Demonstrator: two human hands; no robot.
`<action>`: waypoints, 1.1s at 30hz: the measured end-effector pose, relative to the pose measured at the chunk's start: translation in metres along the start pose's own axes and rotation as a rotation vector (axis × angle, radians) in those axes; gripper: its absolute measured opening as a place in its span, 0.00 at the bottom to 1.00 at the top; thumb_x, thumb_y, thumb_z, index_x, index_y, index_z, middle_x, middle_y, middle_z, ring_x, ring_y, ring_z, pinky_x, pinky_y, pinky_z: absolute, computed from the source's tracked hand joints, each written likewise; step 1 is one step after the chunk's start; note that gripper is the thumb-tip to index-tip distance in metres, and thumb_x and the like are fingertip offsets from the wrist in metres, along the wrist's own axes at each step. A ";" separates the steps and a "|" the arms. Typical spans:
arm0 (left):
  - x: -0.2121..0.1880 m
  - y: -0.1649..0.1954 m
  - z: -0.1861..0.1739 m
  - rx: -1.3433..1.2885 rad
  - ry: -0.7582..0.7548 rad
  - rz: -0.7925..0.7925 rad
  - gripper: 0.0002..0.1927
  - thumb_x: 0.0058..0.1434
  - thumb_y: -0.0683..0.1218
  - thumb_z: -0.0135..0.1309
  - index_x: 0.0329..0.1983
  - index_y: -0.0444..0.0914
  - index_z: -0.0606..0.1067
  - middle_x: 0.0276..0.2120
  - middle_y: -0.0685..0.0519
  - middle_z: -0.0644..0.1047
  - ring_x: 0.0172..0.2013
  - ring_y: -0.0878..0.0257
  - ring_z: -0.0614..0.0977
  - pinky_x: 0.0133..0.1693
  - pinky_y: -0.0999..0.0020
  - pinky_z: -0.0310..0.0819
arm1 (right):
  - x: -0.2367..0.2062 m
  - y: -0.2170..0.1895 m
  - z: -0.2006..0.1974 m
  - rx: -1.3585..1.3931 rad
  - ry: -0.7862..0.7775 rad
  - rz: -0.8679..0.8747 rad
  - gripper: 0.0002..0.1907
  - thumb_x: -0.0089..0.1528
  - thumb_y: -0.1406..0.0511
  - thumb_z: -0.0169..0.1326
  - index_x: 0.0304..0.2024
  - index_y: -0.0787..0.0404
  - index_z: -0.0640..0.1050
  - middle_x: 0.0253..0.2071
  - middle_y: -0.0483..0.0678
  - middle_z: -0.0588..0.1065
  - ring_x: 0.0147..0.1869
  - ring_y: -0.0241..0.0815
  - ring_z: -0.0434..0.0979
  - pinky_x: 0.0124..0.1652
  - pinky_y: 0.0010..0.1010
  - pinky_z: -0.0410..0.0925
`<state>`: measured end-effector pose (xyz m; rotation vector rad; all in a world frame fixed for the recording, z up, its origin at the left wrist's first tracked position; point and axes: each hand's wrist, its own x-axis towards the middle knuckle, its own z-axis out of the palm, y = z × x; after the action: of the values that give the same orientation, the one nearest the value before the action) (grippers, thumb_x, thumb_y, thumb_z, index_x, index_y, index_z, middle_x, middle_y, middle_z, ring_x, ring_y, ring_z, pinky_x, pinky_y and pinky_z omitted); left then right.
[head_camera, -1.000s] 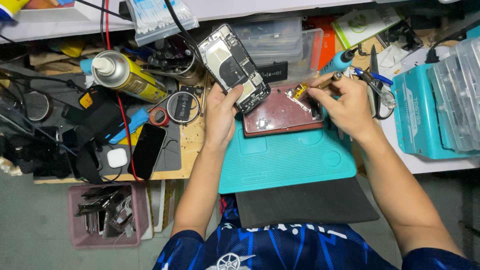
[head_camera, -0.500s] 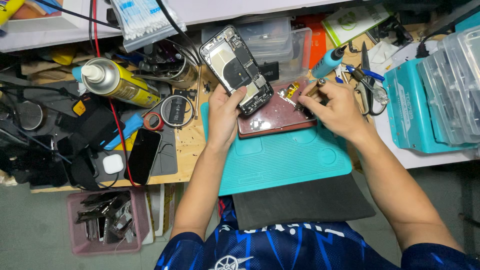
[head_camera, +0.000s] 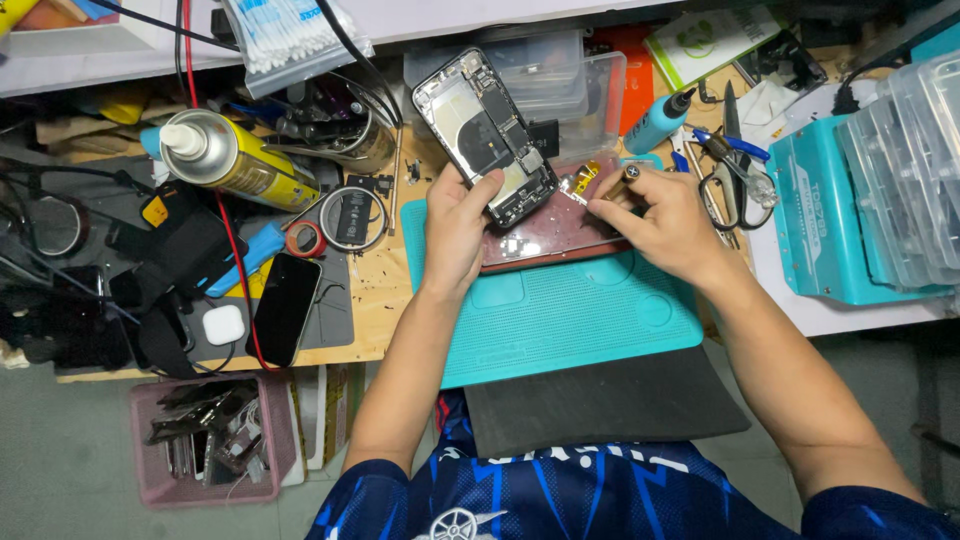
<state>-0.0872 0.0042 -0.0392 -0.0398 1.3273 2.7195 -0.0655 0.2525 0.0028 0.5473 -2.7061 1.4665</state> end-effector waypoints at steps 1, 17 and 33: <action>0.000 0.000 -0.001 -0.001 0.004 -0.005 0.14 0.69 0.34 0.52 0.56 0.28 0.73 0.49 0.47 0.80 0.47 0.63 0.82 0.49 0.68 0.77 | 0.000 0.000 0.000 -0.005 0.003 0.000 0.06 0.64 0.67 0.61 0.39 0.65 0.82 0.31 0.47 0.80 0.31 0.35 0.78 0.34 0.26 0.69; -0.003 0.011 -0.019 -0.011 0.048 0.003 0.14 0.69 0.34 0.50 0.57 0.28 0.72 0.50 0.45 0.79 0.48 0.61 0.82 0.50 0.66 0.78 | 0.025 -0.018 0.002 -0.061 -0.223 0.034 0.16 0.72 0.62 0.44 0.37 0.66 0.76 0.32 0.49 0.81 0.35 0.49 0.81 0.37 0.36 0.70; -0.004 0.015 -0.022 -0.030 0.070 0.013 0.14 0.68 0.33 0.51 0.57 0.28 0.72 0.51 0.45 0.79 0.48 0.61 0.82 0.51 0.66 0.77 | 0.037 -0.020 0.004 -0.172 -0.345 0.172 0.22 0.71 0.56 0.44 0.31 0.63 0.78 0.28 0.50 0.81 0.33 0.51 0.81 0.37 0.41 0.70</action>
<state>-0.0854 -0.0226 -0.0400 -0.1310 1.3090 2.7737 -0.0931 0.2284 0.0228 0.6240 -3.1802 1.2521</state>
